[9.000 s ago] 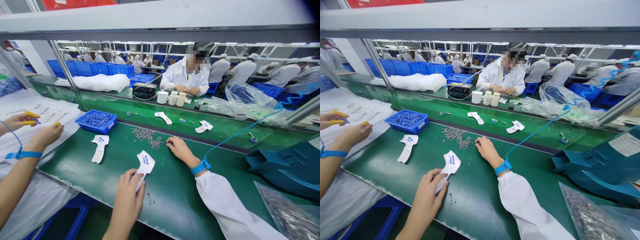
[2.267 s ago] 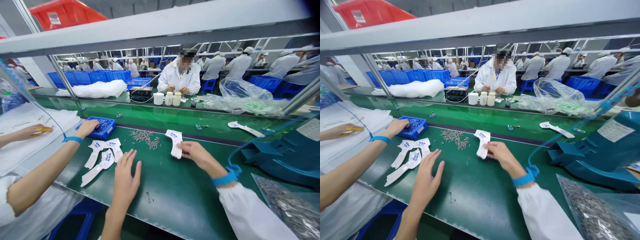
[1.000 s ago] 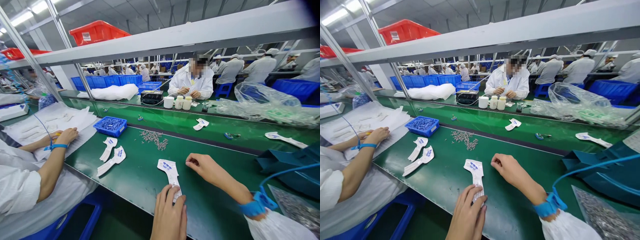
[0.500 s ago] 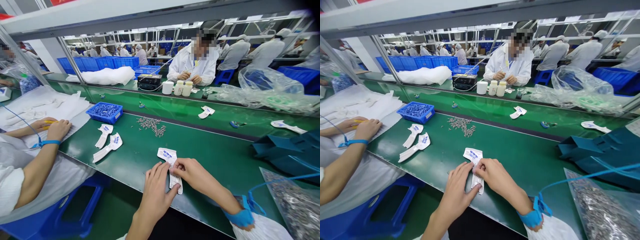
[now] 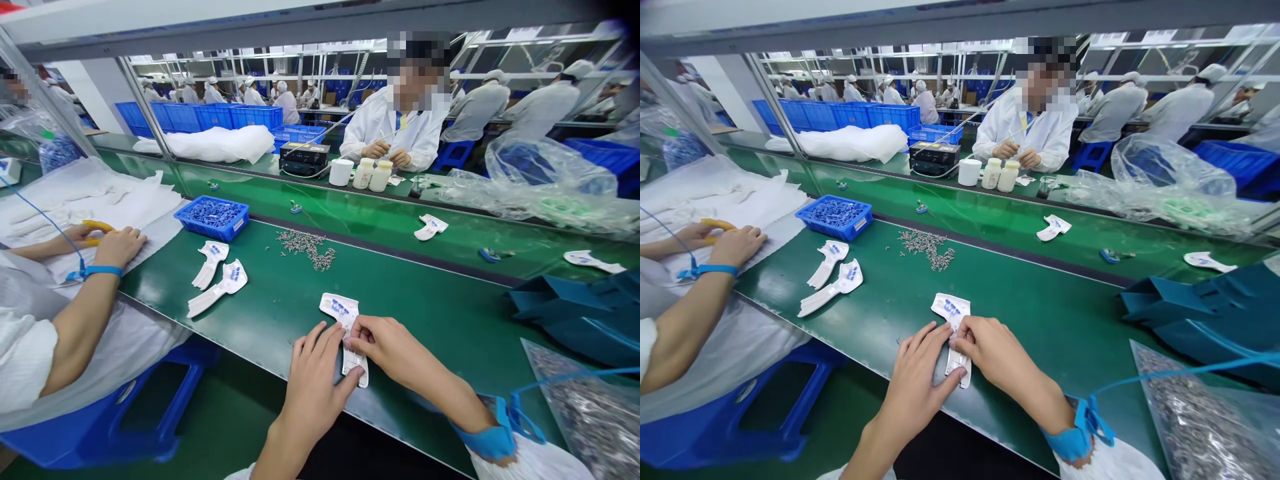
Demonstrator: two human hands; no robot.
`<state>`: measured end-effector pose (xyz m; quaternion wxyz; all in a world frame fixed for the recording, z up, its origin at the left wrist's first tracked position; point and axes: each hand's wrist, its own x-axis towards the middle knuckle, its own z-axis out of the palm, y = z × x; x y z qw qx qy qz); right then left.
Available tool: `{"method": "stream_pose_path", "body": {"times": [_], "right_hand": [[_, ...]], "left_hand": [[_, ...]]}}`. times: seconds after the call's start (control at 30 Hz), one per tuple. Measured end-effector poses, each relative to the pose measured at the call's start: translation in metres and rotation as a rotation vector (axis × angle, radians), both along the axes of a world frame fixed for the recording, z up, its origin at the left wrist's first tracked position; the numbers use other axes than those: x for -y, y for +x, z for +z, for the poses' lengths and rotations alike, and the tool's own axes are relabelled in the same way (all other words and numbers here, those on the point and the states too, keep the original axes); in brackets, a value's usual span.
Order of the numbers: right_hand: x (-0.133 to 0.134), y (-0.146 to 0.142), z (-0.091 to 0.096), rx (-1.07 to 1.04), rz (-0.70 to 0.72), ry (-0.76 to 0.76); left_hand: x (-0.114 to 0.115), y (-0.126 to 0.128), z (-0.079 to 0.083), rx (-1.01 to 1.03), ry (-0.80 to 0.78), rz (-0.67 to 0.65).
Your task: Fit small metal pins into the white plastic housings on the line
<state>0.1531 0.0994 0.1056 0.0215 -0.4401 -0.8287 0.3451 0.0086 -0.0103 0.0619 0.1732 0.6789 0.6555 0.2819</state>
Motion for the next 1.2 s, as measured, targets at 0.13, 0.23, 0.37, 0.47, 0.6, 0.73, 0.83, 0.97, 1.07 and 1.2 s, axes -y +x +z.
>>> {"method": "stream_pose_path", "body": {"times": [0.13, 0.23, 0.37, 0.47, 0.6, 0.73, 0.83, 0.97, 1.07, 1.2], "right_hand": [[-0.001, 0.001, -0.004, 0.014, -0.029, 0.022], [-0.001, 0.003, -0.006, 0.003, -0.037, 0.022], [0.004, 0.008, -0.008, -0.102, -0.095, -0.028], [0.007, 0.013, -0.012, -0.200, -0.204, -0.197], [0.008, 0.014, -0.020, -0.225, -0.272, -0.279], [0.007, 0.010, -0.023, -0.253, -0.244, -0.282], [0.006, 0.009, -0.022, -0.314, -0.278, -0.377], [0.004, 0.010, -0.024, -0.350, -0.307, -0.435], [0.004, 0.011, -0.026, -0.365, -0.301, -0.434], [-0.003, 0.017, -0.021, -0.302, -0.280, -0.470]], "left_hand": [[0.000, 0.001, -0.001, -0.003, -0.001, -0.012], [0.000, 0.002, -0.001, -0.009, -0.009, -0.006], [0.000, 0.002, -0.002, -0.021, -0.010, 0.004], [0.000, 0.002, -0.001, -0.021, -0.003, -0.001], [0.000, 0.002, 0.000, -0.015, 0.000, 0.009], [0.000, 0.002, 0.000, -0.013, 0.004, 0.010], [0.000, 0.002, 0.001, -0.011, 0.007, 0.004], [-0.001, 0.003, 0.003, -0.009, -0.016, 0.011], [-0.002, 0.002, 0.003, -0.005, -0.026, 0.011], [-0.001, 0.002, 0.000, -0.002, -0.003, 0.017]]}}
